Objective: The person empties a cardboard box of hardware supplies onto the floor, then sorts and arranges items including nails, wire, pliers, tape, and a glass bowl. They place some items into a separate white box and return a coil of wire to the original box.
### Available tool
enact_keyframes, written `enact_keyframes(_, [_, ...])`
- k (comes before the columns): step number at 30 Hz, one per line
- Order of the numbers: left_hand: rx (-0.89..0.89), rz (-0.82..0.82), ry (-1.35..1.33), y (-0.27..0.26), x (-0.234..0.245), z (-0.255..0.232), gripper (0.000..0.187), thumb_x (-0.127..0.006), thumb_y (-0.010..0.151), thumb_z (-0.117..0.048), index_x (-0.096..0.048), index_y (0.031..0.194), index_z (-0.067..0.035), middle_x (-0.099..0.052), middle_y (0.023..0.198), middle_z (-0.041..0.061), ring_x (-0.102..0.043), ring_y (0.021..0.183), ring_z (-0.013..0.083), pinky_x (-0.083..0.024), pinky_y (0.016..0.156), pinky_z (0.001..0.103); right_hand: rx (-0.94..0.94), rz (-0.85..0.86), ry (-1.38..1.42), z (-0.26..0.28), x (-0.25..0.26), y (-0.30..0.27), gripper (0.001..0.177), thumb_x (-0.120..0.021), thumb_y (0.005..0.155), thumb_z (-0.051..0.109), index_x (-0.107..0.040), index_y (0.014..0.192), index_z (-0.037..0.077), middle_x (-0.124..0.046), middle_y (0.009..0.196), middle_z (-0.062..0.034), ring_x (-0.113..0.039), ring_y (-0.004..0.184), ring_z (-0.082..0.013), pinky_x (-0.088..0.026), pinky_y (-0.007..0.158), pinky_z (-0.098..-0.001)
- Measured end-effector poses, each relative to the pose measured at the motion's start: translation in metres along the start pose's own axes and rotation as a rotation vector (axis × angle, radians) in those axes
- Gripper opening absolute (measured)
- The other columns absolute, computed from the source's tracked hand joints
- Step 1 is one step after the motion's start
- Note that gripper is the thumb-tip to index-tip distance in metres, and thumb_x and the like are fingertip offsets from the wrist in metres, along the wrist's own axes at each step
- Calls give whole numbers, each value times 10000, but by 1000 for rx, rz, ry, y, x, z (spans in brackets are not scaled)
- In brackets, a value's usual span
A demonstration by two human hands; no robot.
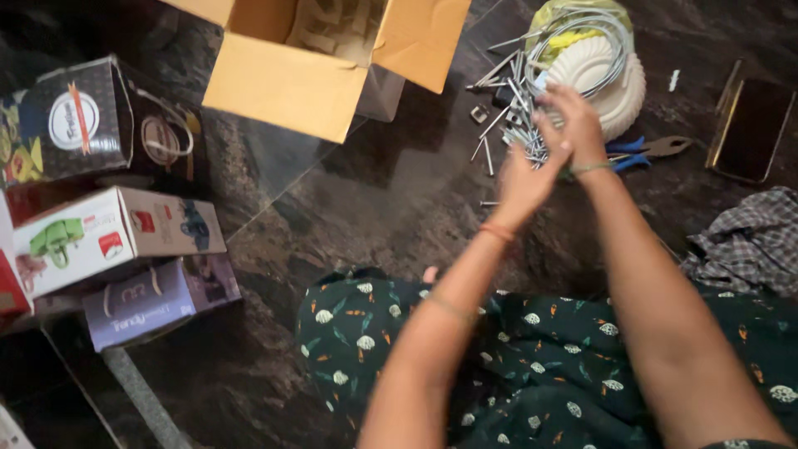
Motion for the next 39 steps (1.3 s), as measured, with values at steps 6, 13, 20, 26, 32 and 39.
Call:
enact_keyframes(6, [267, 334, -1611, -31, -85, 6, 561, -537, 1187, -443, -537, 1356, 92, -636, 1307, 204, -648, 1152, 276, -515, 1032, 403, -26, -55, 106, -6, -22, 22, 206, -773, 974, 131, -741, 1139, 12, -730, 1200, -177, -704, 1134, -319, -538, 1019, -395])
enact_keyframes(13, [355, 632, -1462, -69, -85, 21, 634, -703, 1042, -447, -572, 1342, 95, -652, 1284, 210, -649, 1179, 296, -503, 1047, 472, 75, 154, 183, -9, -59, 80, 210, -775, 1017, 114, -742, 1176, -19, -749, 1153, -150, -705, 1058, -232, -533, 900, -351])
enact_keyframes(20, [562, 833, -1734, -84, -122, 4, 646, -762, 968, -453, -540, 1371, 0, -630, 1297, 155, -635, 1177, 256, -504, 1024, 485, -68, 250, 446, -10, -45, 124, 198, -742, 1043, 143, -722, 1189, 11, -727, 1173, -91, -672, 1029, -130, -533, 920, -292])
enact_keyframes(26, [432, 530, -1236, -85, -110, -33, 740, -807, 887, -434, -601, 1283, 155, -687, 1196, 245, -672, 1079, 319, -553, 898, 478, 172, 146, -279, -51, -21, 100, 193, -731, 965, 142, -755, 1089, -5, -717, 1070, -204, -688, 1004, -335, -541, 918, -434])
enact_keyframes(32, [198, 653, -461, -71, -62, -47, 776, -755, 762, -612, -754, 1060, 104, -777, 1010, 218, -771, 941, 325, -616, 821, 443, 90, 271, -468, -66, -21, 69, 214, -758, 981, 241, -769, 1086, 55, -702, 1162, -182, -647, 1095, -386, -523, 947, -485])
enact_keyframes(39, [11, 704, 967, 59, 152, 48, 296, -650, 860, -338, -799, 1057, -175, -779, 1121, 74, -753, 1027, 269, -594, 817, 466, -28, 524, -148, 20, -39, 37, 380, -747, 950, 305, -710, 1239, 61, -699, 1208, -178, -672, 1079, -368, -538, 945, -465])
Point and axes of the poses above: each hand's wrist, its own y-axis towards the middle knuckle, its own x-axis out of the back of the hand, z = x × y, the point moved 3 cm from there along y, towards the middle knuckle
